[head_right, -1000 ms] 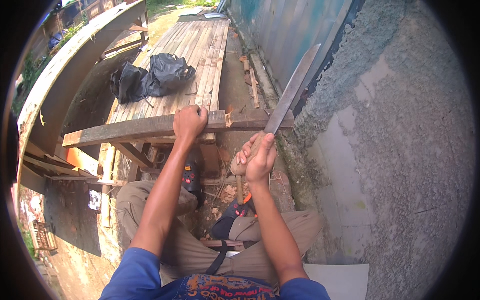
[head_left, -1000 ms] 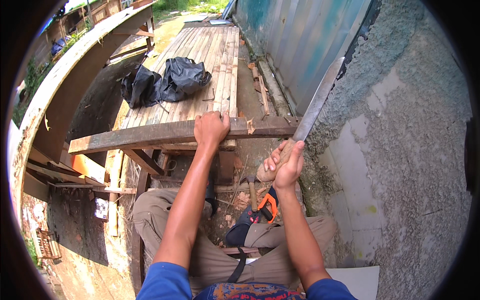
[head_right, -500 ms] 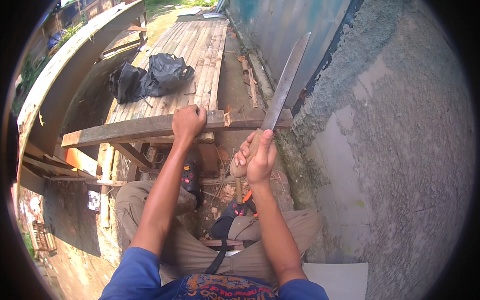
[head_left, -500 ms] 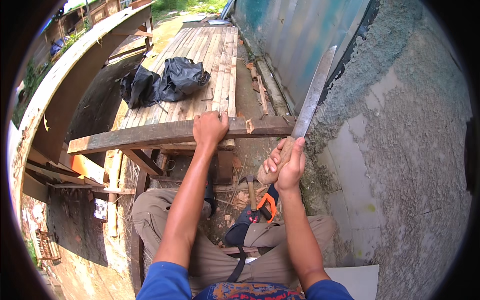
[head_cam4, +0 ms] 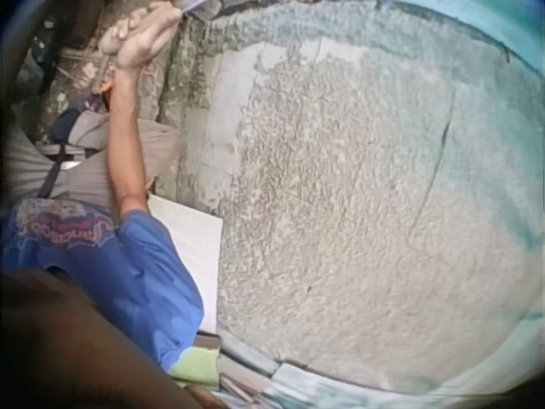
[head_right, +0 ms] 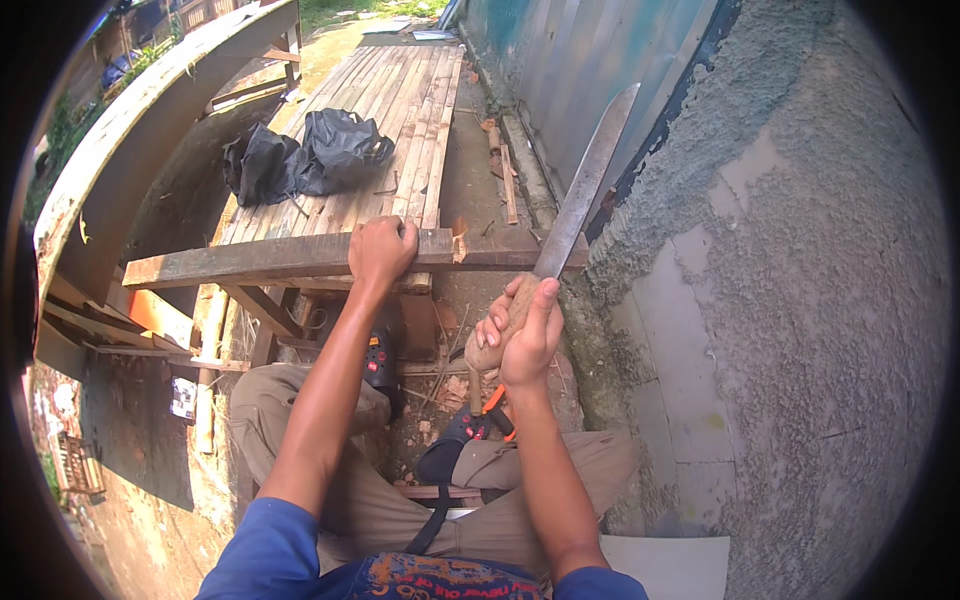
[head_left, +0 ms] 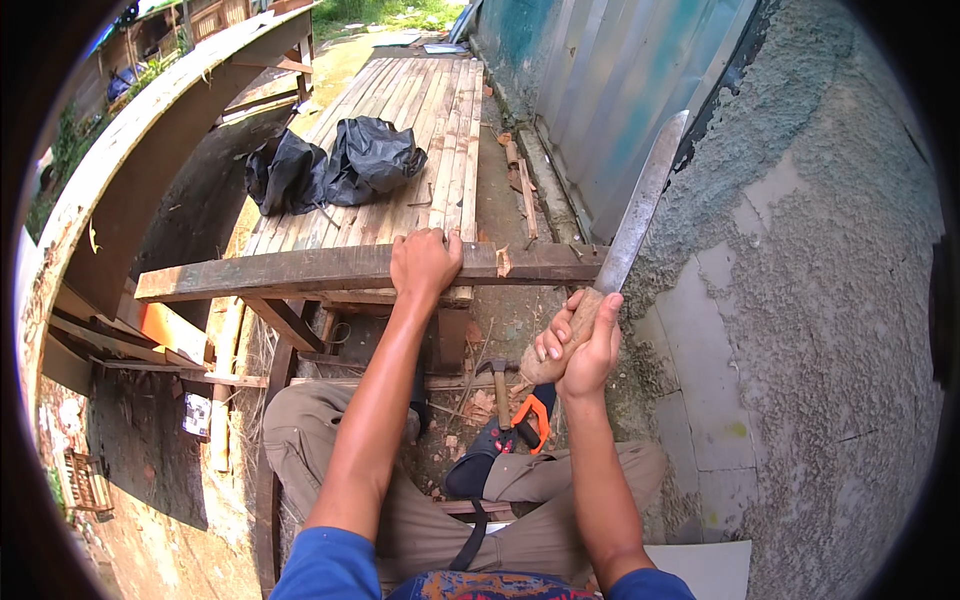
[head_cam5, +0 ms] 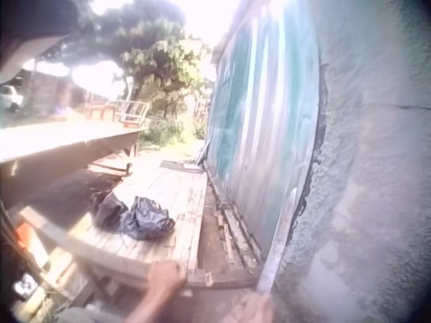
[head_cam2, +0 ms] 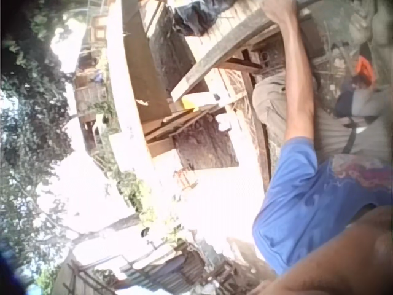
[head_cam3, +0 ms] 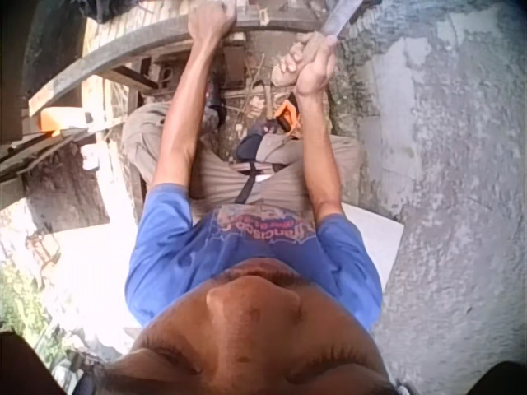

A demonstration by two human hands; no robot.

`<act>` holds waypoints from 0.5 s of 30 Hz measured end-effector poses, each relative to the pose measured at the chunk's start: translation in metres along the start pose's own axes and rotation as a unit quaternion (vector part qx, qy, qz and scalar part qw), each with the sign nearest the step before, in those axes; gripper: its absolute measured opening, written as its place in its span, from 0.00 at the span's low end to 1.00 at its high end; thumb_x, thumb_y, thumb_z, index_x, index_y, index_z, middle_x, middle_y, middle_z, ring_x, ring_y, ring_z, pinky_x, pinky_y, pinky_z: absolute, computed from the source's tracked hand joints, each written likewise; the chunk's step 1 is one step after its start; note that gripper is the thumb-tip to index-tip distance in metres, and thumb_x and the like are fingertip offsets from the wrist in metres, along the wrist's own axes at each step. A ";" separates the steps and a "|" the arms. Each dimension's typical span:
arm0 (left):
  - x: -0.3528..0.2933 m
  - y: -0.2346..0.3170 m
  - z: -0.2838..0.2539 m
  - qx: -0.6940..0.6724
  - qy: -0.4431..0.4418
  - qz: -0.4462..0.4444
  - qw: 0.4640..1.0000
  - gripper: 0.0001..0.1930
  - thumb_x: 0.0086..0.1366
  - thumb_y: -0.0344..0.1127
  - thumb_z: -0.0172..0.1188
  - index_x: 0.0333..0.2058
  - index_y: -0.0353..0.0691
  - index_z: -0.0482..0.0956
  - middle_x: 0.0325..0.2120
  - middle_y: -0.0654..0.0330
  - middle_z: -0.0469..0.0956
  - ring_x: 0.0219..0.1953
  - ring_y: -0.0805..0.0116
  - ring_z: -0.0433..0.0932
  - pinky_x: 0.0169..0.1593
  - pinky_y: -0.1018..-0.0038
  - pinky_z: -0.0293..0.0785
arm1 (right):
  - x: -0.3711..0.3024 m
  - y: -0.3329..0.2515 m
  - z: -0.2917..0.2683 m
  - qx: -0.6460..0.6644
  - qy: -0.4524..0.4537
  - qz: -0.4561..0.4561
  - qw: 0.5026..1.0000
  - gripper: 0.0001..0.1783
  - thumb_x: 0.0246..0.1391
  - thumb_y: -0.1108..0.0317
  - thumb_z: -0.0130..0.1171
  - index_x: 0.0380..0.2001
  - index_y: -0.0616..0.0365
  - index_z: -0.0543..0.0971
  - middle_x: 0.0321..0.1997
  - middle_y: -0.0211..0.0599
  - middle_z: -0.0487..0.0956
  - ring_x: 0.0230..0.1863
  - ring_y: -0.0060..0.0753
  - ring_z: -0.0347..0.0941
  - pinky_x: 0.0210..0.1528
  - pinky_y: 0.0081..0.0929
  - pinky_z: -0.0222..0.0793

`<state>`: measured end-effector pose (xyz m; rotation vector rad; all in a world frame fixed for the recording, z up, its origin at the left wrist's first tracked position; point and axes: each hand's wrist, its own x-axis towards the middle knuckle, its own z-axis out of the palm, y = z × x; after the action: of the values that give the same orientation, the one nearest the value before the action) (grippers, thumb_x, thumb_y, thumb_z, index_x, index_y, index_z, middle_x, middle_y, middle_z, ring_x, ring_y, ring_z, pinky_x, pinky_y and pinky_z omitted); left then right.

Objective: The person sits cross-legged and uses a hand saw to cut a wooden plank resting on a workbench. They alternate between sawing and using a machete to chip away at the wood, continuing the cutting process throughout the clip.

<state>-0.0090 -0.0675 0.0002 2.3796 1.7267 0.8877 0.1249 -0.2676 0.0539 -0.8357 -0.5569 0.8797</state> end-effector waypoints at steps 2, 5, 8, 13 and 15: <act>0.002 0.006 0.006 -0.003 0.007 0.005 1.000 0.23 0.66 0.47 0.50 0.31 0.33 0.87 0.33 0.44 0.85 0.40 0.48 0.82 0.53 0.54 0.70 | -0.004 0.053 -0.019 -0.089 -0.006 0.098 0.991 0.34 0.68 0.32 0.41 0.35 0.57 0.69 0.18 0.27 0.63 0.13 0.21 0.57 0.18 0.27 0.62; 0.002 0.002 0.005 -0.003 0.002 0.003 1.000 0.23 0.66 0.47 0.50 0.32 0.33 0.87 0.33 0.44 0.85 0.40 0.48 0.82 0.53 0.55 0.70 | -0.011 0.068 -0.028 -0.067 -0.013 0.287 0.955 0.34 0.68 0.32 0.42 0.34 0.56 0.69 0.18 0.26 0.63 0.13 0.20 0.57 0.18 0.26 0.61; 0.004 0.004 0.002 -0.007 0.005 0.000 1.000 0.23 0.66 0.47 0.50 0.32 0.33 0.87 0.33 0.44 0.85 0.40 0.48 0.82 0.53 0.56 0.70 | -0.001 0.051 -0.029 -0.005 -0.016 0.374 0.927 0.33 0.68 0.32 0.41 0.34 0.54 0.69 0.17 0.25 0.62 0.12 0.20 0.56 0.18 0.25 0.59; 0.000 -0.001 0.000 -0.003 0.010 0.002 1.000 0.23 0.66 0.47 0.50 0.30 0.33 0.87 0.33 0.45 0.85 0.40 0.48 0.82 0.54 0.56 0.70 | -0.006 0.005 -0.014 -0.005 -0.017 0.172 0.985 0.33 0.68 0.31 0.38 0.35 0.53 0.69 0.18 0.26 0.63 0.12 0.20 0.56 0.18 0.25 0.60; -0.001 -0.001 0.000 0.002 0.010 -0.006 1.000 0.23 0.66 0.47 0.51 0.30 0.33 0.87 0.33 0.45 0.85 0.40 0.48 0.82 0.53 0.56 0.70 | -0.007 0.006 -0.008 -0.002 -0.004 0.071 0.997 0.34 0.69 0.31 0.37 0.35 0.54 0.68 0.18 0.27 0.63 0.13 0.21 0.57 0.19 0.26 0.61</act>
<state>-0.0102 -0.0677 -0.0009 2.3690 1.7482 0.9097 0.1244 -0.2741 0.0444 -0.8827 -0.5114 1.0119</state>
